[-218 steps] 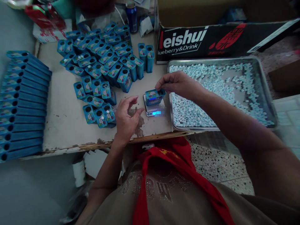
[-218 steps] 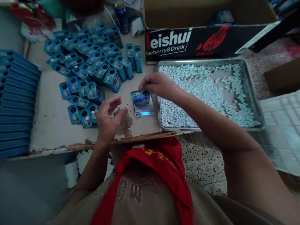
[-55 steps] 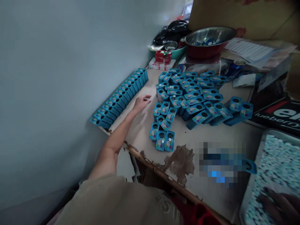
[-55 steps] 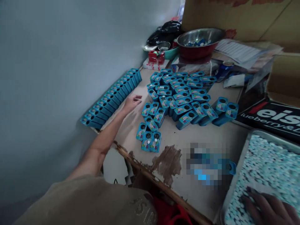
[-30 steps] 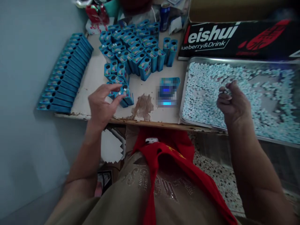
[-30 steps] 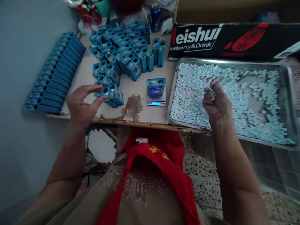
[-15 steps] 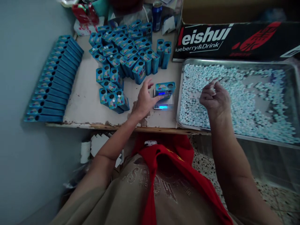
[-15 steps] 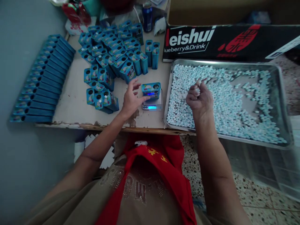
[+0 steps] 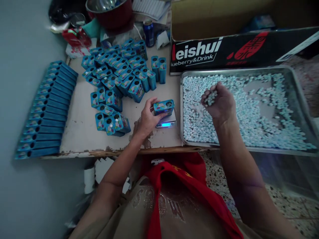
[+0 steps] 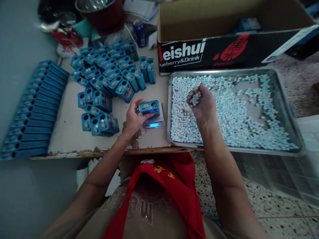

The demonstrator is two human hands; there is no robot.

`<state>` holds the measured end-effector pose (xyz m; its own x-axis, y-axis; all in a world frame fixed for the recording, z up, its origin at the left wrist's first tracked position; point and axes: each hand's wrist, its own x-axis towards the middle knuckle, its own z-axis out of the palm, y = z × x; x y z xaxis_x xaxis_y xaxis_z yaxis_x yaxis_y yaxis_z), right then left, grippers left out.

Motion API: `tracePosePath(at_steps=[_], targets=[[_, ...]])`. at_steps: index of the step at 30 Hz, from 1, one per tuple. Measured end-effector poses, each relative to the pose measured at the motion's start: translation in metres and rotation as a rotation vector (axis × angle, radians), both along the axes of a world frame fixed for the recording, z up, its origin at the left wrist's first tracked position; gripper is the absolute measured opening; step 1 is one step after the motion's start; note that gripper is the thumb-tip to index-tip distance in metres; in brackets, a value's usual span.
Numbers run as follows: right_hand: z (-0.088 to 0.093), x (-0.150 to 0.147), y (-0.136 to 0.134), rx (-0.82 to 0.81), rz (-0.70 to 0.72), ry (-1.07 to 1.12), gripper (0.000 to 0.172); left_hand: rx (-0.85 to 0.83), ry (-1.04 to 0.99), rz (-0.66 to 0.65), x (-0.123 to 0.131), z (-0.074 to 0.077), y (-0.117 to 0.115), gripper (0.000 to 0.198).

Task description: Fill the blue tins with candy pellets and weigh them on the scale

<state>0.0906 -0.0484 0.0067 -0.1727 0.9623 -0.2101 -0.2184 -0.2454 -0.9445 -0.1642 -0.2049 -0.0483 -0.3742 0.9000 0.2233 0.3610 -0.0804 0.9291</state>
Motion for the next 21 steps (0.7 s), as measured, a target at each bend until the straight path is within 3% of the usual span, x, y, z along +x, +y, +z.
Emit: tracePosePath(at_steps=[3, 5, 6, 9, 12, 16, 21], targets=[[0.0, 0.007, -0.011, 0.296, 0.013, -0.344, 0.043, -0.071, -0.012, -0.02, 0.0, 0.002, 0.007, 0.048], [0.001, 0.004, -0.02, 0.358, -0.005, -0.417, 0.04, -0.039, 0.145, -0.08, 0.004, 0.018, 0.018, 0.038], [0.001, -0.001, -0.023, 0.275, 0.005, -0.344, 0.04, 0.007, 0.278, -0.128, 0.007, 0.029, 0.026, 0.035], [0.002, -0.019, -0.025, -0.233, 0.129, 0.063, 0.046, 0.185, 0.677, -0.271, 0.023, 0.067, 0.052, 0.03], [0.003, -0.029, -0.019, -0.539, 0.177, 0.348, 0.049, 0.32, 0.829, -0.346, 0.043, 0.088, 0.078, 0.028], [0.003, -0.028, -0.013, -0.75, 0.032, 0.481, 0.045, 0.37, 0.899, -0.4, 0.054, 0.082, 0.103, 0.025], [0.004, -0.025, -0.008, -0.841, -0.012, 0.612, 0.04, 0.472, 0.917, -0.216, 0.049, 0.078, 0.107, 0.031]])
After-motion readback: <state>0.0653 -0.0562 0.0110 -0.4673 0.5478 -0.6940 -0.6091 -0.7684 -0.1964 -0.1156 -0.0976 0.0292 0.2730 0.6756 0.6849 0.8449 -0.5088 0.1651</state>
